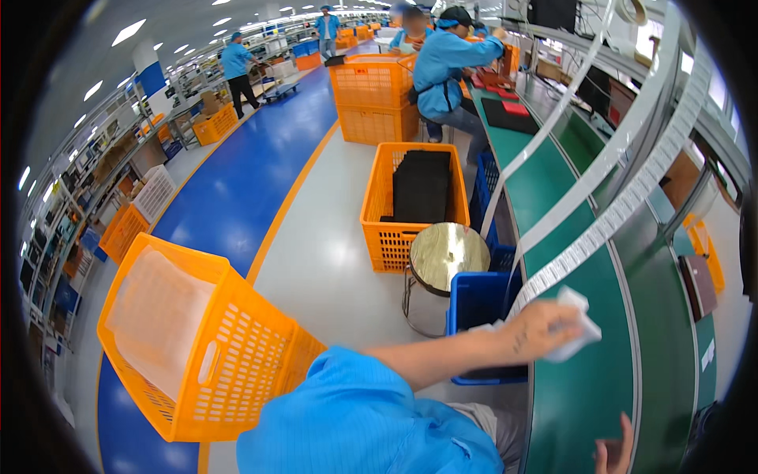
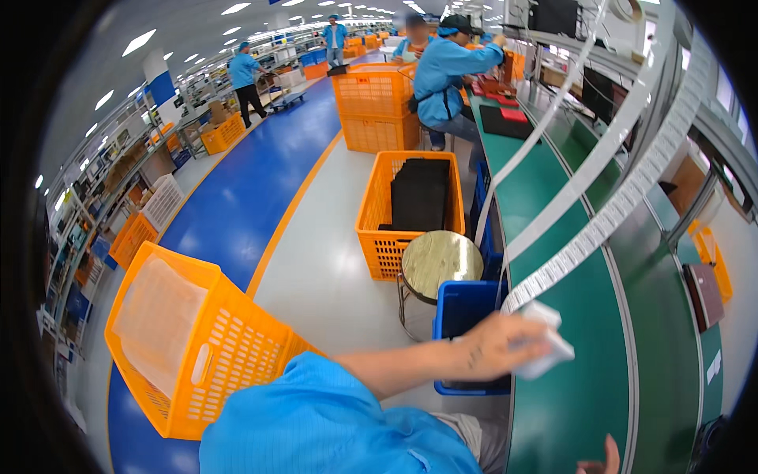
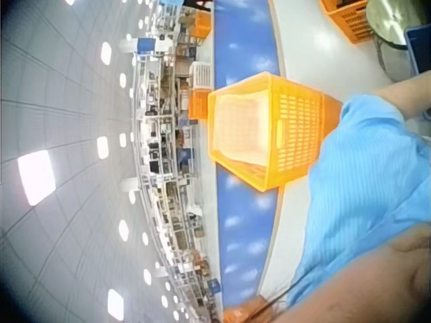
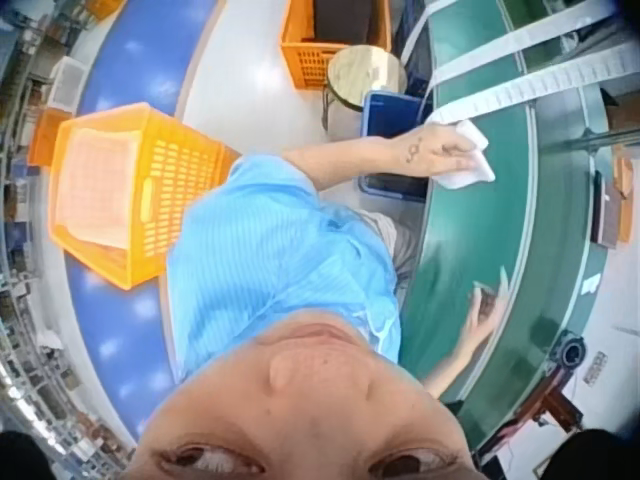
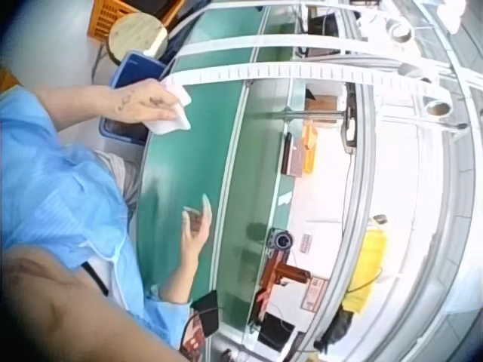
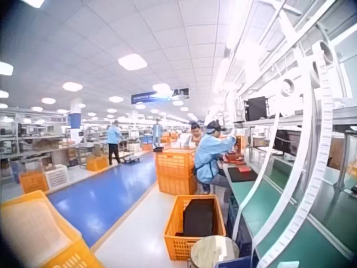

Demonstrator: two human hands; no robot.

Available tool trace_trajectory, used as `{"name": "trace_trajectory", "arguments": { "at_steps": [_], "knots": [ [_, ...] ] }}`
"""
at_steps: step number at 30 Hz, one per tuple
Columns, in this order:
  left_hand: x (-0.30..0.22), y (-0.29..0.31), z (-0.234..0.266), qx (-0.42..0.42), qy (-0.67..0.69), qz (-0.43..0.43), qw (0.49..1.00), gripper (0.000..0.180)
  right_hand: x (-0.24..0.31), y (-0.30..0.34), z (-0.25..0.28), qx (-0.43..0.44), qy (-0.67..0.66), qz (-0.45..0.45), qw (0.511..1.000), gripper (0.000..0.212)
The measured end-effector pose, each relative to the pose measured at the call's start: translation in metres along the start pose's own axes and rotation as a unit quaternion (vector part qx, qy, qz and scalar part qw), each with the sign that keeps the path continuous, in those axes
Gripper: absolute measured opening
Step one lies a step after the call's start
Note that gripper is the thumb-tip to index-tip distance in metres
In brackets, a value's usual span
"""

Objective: The person pulls a tray of electronic devices closer, peels stickers from a strip and adheres them onto the back of each device by hand, and then folds the sticker strip.

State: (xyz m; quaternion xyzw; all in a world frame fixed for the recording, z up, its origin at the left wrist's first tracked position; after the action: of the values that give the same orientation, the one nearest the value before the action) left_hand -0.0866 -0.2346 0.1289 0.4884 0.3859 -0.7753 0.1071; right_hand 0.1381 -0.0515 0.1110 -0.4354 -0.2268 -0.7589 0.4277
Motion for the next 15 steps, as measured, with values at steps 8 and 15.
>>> {"name": "trace_trajectory", "arguments": {
  "at_steps": [8, 15],
  "knots": [
    [-0.009, 0.015, -0.006, 0.021, 0.029, -0.032, 0.999, 0.024, 0.09, -0.1, -0.114, 0.116, -0.248, 0.084, 0.958, 0.015],
    [-0.012, 0.019, 0.071, -0.076, 0.206, 0.006, 0.975, 0.065, 0.109, -0.134, -0.136, 0.23, -0.249, 0.03, 0.94, 0.008]
  ]
}}
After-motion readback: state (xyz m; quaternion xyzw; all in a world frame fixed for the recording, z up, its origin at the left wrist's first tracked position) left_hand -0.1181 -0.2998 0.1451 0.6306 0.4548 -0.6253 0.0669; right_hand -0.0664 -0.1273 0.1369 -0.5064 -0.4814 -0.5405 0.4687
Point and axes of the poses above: each hand's wrist, its own y-axis away from the middle knuckle, its own z-axis out of the back of the hand, x = y × z, the point moved 6 cm from there along -y, towards the middle knuckle, and after that the axes turned 1 degree about -x, right-handed, at the moved point
